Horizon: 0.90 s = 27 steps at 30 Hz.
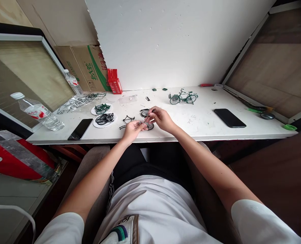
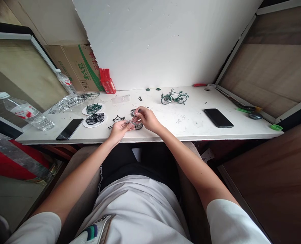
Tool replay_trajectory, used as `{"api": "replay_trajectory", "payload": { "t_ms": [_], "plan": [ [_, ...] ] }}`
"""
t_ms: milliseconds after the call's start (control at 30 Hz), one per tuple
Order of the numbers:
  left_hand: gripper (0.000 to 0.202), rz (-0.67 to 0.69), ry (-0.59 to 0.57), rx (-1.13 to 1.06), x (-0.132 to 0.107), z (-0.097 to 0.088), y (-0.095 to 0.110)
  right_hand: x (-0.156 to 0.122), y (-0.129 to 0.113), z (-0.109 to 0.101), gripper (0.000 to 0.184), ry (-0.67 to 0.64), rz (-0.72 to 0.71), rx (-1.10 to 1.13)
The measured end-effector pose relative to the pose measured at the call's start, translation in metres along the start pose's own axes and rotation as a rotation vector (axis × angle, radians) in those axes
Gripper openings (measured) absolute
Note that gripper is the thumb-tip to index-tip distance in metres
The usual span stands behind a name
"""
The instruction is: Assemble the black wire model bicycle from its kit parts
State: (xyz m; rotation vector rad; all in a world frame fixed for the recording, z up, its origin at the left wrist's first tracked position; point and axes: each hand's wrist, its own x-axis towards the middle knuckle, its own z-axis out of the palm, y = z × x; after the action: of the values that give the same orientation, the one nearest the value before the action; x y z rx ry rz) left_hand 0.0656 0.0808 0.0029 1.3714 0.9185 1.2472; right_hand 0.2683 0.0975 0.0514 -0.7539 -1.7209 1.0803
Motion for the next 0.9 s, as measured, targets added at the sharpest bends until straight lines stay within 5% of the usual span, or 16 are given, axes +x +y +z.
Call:
{"api": "replay_trajectory", "payload": {
  "t_ms": [233,533,667,900],
  "plan": [
    [0.056,-0.009,0.014,0.021,0.0011,-0.0015,-0.0025,-0.0022,-0.0064,0.0017,0.046,-0.037,-0.040,-0.067],
    [0.054,-0.023,0.011,0.007,0.0023,-0.0019,-0.0032,-0.0048,-0.0084,0.0011,0.003,-0.103,-0.123,-0.176],
    [0.051,-0.018,0.004,0.008,0.0022,-0.0022,-0.0034,-0.0054,-0.0079,0.0013,0.016,-0.127,-0.165,-0.209],
    [0.052,-0.009,-0.006,0.005,0.0020,-0.0021,-0.0031,-0.0048,-0.0073,0.0031,0.013,-0.081,-0.131,-0.148]
  ]
}}
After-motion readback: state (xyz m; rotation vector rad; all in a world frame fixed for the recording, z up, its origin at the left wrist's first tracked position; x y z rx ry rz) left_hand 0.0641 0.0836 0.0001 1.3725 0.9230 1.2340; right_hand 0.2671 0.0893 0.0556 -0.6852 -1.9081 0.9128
